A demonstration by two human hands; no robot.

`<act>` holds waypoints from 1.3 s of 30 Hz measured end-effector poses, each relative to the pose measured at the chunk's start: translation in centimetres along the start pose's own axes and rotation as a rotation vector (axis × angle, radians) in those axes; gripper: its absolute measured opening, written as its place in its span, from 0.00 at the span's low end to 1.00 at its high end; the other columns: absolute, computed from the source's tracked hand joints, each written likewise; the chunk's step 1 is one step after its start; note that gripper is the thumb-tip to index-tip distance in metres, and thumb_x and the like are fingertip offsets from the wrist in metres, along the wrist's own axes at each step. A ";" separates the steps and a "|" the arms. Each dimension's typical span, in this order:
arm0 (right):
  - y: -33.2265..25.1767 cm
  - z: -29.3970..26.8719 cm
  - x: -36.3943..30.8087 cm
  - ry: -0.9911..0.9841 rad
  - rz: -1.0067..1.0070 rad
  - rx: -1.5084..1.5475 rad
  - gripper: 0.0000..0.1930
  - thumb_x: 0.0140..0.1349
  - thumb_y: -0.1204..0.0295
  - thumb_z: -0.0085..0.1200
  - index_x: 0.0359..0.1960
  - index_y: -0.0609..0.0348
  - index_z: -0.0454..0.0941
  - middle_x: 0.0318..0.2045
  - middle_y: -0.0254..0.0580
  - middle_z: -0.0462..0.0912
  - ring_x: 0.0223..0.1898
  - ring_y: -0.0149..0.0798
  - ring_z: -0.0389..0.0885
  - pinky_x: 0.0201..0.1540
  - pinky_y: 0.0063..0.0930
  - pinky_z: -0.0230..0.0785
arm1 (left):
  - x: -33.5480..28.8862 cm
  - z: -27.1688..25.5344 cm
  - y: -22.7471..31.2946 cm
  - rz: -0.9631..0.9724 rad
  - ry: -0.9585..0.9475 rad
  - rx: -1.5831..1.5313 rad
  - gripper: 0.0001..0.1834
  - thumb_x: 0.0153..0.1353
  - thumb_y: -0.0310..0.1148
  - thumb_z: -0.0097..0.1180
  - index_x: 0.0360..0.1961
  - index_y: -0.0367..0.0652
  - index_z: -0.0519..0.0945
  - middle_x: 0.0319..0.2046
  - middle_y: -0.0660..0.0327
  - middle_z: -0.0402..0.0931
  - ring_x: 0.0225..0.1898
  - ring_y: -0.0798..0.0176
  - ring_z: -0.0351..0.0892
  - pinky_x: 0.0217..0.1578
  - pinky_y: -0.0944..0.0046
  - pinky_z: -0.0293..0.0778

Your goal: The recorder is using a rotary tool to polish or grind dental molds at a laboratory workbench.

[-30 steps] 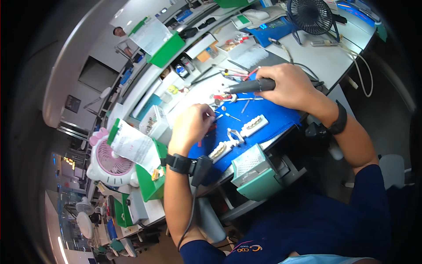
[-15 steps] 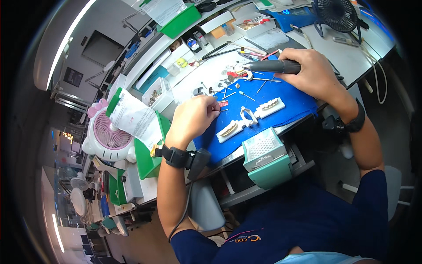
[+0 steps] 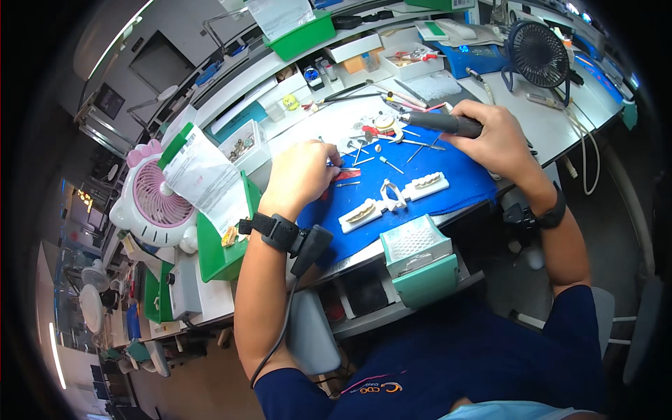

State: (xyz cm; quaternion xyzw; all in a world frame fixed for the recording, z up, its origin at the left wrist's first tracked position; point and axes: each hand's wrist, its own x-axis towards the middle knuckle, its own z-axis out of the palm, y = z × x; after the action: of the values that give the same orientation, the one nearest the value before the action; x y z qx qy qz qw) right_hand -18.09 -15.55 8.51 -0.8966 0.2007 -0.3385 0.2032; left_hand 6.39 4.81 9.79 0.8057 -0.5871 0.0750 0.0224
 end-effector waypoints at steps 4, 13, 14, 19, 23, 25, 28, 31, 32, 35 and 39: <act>0.1 -0.2 0.0 0.024 -0.027 -0.006 0.12 0.50 0.64 0.68 0.35 0.53 0.83 0.26 0.46 0.83 0.30 0.52 0.82 0.32 0.39 0.71 | 0.1 0.0 -0.6 0.032 0.000 0.031 0.08 0.53 0.34 0.63 0.35 0.50 0.86 0.34 0.58 0.83 0.38 0.53 0.83 0.39 0.55 0.78; -0.1 -0.4 0.0 0.002 0.009 -0.029 0.13 0.50 0.63 0.69 0.36 0.52 0.83 0.26 0.45 0.84 0.30 0.50 0.83 0.33 0.39 0.72 | 0.2 -0.6 -0.6 -0.077 0.060 -0.020 0.06 0.56 0.35 0.62 0.35 0.50 0.84 0.35 0.58 0.82 0.38 0.50 0.83 0.39 0.53 0.78; -0.1 -0.4 0.0 0.007 0.004 -0.021 0.13 0.50 0.63 0.69 0.36 0.52 0.83 0.26 0.45 0.84 0.30 0.50 0.83 0.33 0.39 0.72 | 0.3 -0.7 -0.4 -0.062 0.083 -0.018 0.06 0.56 0.35 0.62 0.35 0.50 0.84 0.35 0.58 0.82 0.38 0.50 0.83 0.39 0.53 0.78; 0.1 -0.4 0.0 0.012 -0.011 -0.008 0.13 0.51 0.63 0.69 0.36 0.52 0.83 0.26 0.44 0.84 0.30 0.49 0.83 0.33 0.38 0.72 | 2.3 0.6 2.5 0.183 0.096 -0.276 0.07 0.57 0.32 0.63 0.38 0.50 0.84 0.37 0.58 0.81 0.40 0.53 0.82 0.41 0.56 0.77; -0.3 -0.3 0.0 0.027 -0.008 -0.019 0.13 0.51 0.63 0.69 0.36 0.52 0.84 0.26 0.43 0.84 0.29 0.48 0.83 0.32 0.37 0.72 | 3.5 1.9 3.9 0.312 0.020 -0.313 0.07 0.55 0.31 0.64 0.36 0.47 0.82 0.38 0.57 0.78 0.41 0.50 0.80 0.43 0.55 0.76; -0.5 -0.3 0.0 0.007 0.012 -0.016 0.13 0.51 0.63 0.69 0.35 0.52 0.84 0.26 0.43 0.84 0.29 0.48 0.83 0.32 0.37 0.72 | 3.9 1.9 4.0 0.307 -0.017 -0.296 0.07 0.55 0.31 0.63 0.35 0.45 0.81 0.37 0.57 0.78 0.41 0.50 0.80 0.42 0.54 0.76; -0.5 -0.5 0.2 -0.023 0.061 -0.032 0.13 0.50 0.63 0.69 0.35 0.53 0.83 0.27 0.43 0.84 0.29 0.48 0.83 0.32 0.37 0.71 | 3.7 1.3 4.0 0.308 0.036 -0.255 0.07 0.57 0.29 0.62 0.37 0.44 0.80 0.37 0.56 0.79 0.41 0.49 0.80 0.42 0.55 0.75; -0.4 -0.4 0.1 0.032 -0.036 -0.021 0.13 0.50 0.65 0.69 0.36 0.53 0.83 0.27 0.44 0.84 0.30 0.48 0.83 0.32 0.37 0.71 | 2.8 0.3 4.1 0.241 0.167 -0.358 0.08 0.59 0.27 0.59 0.40 0.42 0.80 0.36 0.54 0.80 0.39 0.47 0.81 0.41 0.55 0.75; -0.3 -0.3 -0.1 0.029 -0.023 -0.025 0.13 0.50 0.65 0.69 0.36 0.53 0.83 0.27 0.44 0.84 0.30 0.48 0.83 0.32 0.37 0.71 | 2.3 -0.2 4.2 0.178 0.264 -0.465 0.09 0.61 0.26 0.58 0.43 0.41 0.80 0.36 0.53 0.81 0.39 0.47 0.81 0.41 0.55 0.75; -0.2 0.0 -0.3 0.061 -0.118 0.033 0.12 0.50 0.66 0.68 0.35 0.53 0.82 0.27 0.44 0.84 0.30 0.49 0.83 0.33 0.38 0.72 | 1.0 -1.5 4.3 0.153 0.426 -0.504 0.17 0.63 0.22 0.53 0.54 0.40 0.78 0.32 0.52 0.80 0.35 0.53 0.81 0.40 0.58 0.76; -0.5 0.3 -0.6 0.095 -0.183 -0.014 0.12 0.48 0.70 0.66 0.35 0.53 0.81 0.28 0.45 0.84 0.30 0.50 0.82 0.32 0.39 0.72 | -0.4 -2.4 5.0 0.024 0.313 -0.628 0.15 0.64 0.23 0.52 0.52 0.40 0.79 0.30 0.58 0.78 0.32 0.65 0.78 0.38 0.64 0.74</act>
State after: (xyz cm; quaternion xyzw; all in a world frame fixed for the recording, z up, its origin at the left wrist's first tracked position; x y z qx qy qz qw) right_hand -18.17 -14.71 8.23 -0.8955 0.1300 -0.3963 0.1553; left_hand 1.32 3.98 11.89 0.7313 -0.5803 0.0137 0.3581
